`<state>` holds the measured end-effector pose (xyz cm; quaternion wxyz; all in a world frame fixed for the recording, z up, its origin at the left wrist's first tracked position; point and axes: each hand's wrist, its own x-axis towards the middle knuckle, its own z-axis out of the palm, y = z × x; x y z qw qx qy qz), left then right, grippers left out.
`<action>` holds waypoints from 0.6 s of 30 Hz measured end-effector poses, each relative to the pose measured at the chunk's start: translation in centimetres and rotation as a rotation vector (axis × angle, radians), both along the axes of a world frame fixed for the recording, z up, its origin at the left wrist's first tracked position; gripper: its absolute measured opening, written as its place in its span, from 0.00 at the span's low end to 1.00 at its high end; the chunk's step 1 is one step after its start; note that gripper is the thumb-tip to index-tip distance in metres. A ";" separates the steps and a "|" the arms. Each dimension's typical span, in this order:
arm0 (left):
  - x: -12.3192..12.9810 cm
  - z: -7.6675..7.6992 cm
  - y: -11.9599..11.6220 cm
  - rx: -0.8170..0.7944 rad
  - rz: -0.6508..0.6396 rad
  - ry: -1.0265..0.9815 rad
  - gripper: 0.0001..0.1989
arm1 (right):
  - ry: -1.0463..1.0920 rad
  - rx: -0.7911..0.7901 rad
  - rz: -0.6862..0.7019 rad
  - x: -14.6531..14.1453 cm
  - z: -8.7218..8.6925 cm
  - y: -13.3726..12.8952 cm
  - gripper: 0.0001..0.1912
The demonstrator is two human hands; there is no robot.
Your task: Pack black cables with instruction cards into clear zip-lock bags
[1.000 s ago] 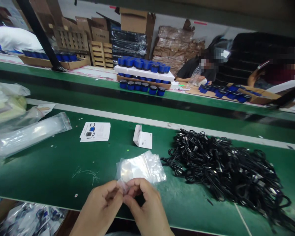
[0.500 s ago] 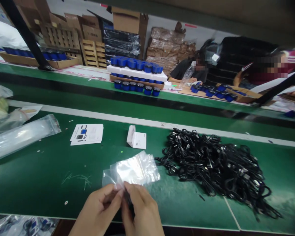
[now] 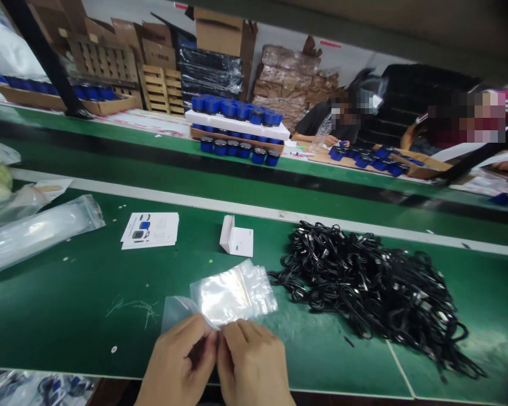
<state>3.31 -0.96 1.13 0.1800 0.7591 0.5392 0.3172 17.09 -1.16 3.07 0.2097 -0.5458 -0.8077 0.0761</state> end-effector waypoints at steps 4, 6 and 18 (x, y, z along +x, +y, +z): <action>0.0 0.1 -0.2 0.019 0.044 -0.015 0.12 | -0.004 0.050 -0.155 0.0 -0.6 0.7 0.11; -0.1 0.2 -0.3 -0.015 0.084 -0.039 0.12 | 0.001 0.001 -0.201 0.5 -0.5 1.0 0.11; -1.2 0.3 1.0 -0.118 0.154 -0.085 0.16 | 0.645 -0.619 -0.211 2.5 3.2 15.1 0.18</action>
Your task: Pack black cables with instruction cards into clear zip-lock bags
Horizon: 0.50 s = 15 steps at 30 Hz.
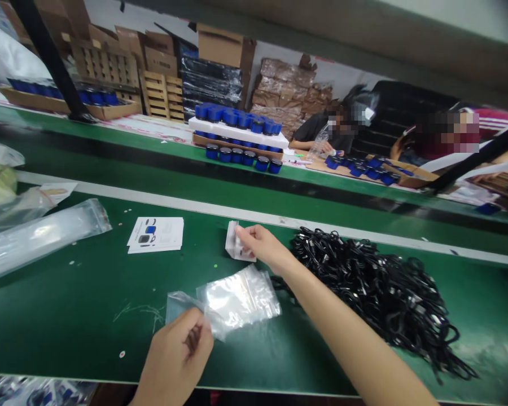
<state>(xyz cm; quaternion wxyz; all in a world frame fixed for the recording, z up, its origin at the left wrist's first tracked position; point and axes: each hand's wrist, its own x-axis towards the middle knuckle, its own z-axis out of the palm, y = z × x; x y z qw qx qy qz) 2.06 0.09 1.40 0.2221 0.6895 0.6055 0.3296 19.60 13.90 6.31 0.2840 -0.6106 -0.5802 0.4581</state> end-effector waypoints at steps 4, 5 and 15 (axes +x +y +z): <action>0.0 0.0 -0.1 0.044 0.013 0.028 0.17 | 0.038 -0.152 0.024 -0.3 -1.0 3.1 0.14; 0.0 0.1 -0.2 0.047 0.017 0.023 0.17 | 0.057 -0.174 0.030 -0.3 -1.1 3.1 0.12; -0.4 -0.7 -0.3 0.025 -0.017 -0.026 0.17 | 0.233 -0.208 -0.017 0.7 -1.0 2.3 0.11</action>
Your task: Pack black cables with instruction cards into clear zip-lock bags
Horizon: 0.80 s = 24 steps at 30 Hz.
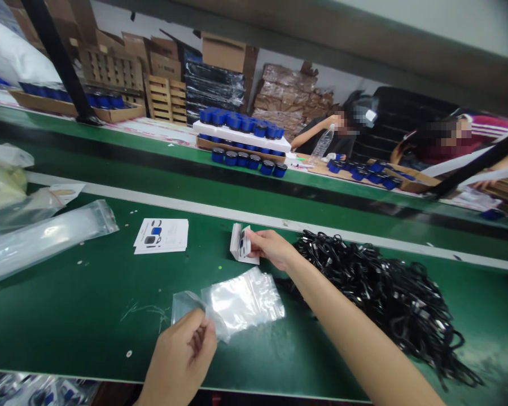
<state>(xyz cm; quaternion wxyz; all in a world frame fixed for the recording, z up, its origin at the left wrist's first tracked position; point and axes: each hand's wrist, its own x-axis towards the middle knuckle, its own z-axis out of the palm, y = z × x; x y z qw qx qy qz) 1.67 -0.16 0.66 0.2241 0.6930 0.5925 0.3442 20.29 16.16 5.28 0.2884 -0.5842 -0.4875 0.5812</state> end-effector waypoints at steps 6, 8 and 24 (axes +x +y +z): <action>0.2 1.6 0.4 -0.327 0.152 -0.427 0.17 | -0.033 0.201 -0.097 1.5 2.3 -5.2 0.10; 0.2 2.2 0.7 -0.369 0.227 -0.548 0.17 | -0.045 0.248 -0.038 1.2 2.7 -8.8 0.08; 0.4 2.6 1.0 0.087 0.419 -0.196 0.15 | 0.109 0.474 -0.225 -6.3 -4.7 -19.6 0.25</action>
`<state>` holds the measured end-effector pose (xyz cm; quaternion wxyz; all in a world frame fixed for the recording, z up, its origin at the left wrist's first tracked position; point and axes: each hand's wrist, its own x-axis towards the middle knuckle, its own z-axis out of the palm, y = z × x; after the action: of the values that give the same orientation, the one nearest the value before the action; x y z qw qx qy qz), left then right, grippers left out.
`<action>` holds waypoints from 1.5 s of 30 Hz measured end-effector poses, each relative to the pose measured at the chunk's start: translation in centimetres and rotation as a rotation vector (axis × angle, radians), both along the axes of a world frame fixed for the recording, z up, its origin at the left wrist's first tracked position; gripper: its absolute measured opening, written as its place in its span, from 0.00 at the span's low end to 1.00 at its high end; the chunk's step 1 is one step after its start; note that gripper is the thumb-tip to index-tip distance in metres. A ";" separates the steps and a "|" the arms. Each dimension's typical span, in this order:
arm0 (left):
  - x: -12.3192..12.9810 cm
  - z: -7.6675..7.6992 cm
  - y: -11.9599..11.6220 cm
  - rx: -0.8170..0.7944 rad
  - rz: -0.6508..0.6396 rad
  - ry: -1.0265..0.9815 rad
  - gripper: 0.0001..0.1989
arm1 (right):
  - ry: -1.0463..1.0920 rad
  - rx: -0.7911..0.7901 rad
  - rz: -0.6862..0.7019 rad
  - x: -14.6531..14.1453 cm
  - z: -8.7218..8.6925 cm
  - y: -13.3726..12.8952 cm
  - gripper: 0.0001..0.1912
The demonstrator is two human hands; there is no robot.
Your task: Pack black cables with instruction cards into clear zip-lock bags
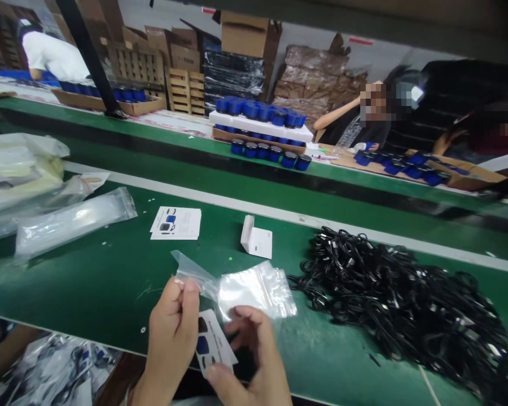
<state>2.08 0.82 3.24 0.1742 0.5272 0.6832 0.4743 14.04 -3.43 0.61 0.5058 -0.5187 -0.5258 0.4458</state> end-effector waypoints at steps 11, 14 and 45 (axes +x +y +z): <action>-0.3 0.1 -0.1 0.022 -0.166 0.100 0.11 | -0.537 0.621 -0.004 3.4 1.8 0.9 0.07; 0.0 0.2 -0.4 0.108 -0.228 0.225 0.09 | -0.711 0.640 0.039 3.9 2.1 0.9 0.08; 2.0 -0.1 -3.7 0.127 -0.492 0.406 0.06 | -0.253 0.098 0.025 2.9 2.2 2.9 0.10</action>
<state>4.13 -2.90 3.17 0.1107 0.7701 0.5251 0.3449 16.96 -0.52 2.83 0.4546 -0.5387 -0.6129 0.3571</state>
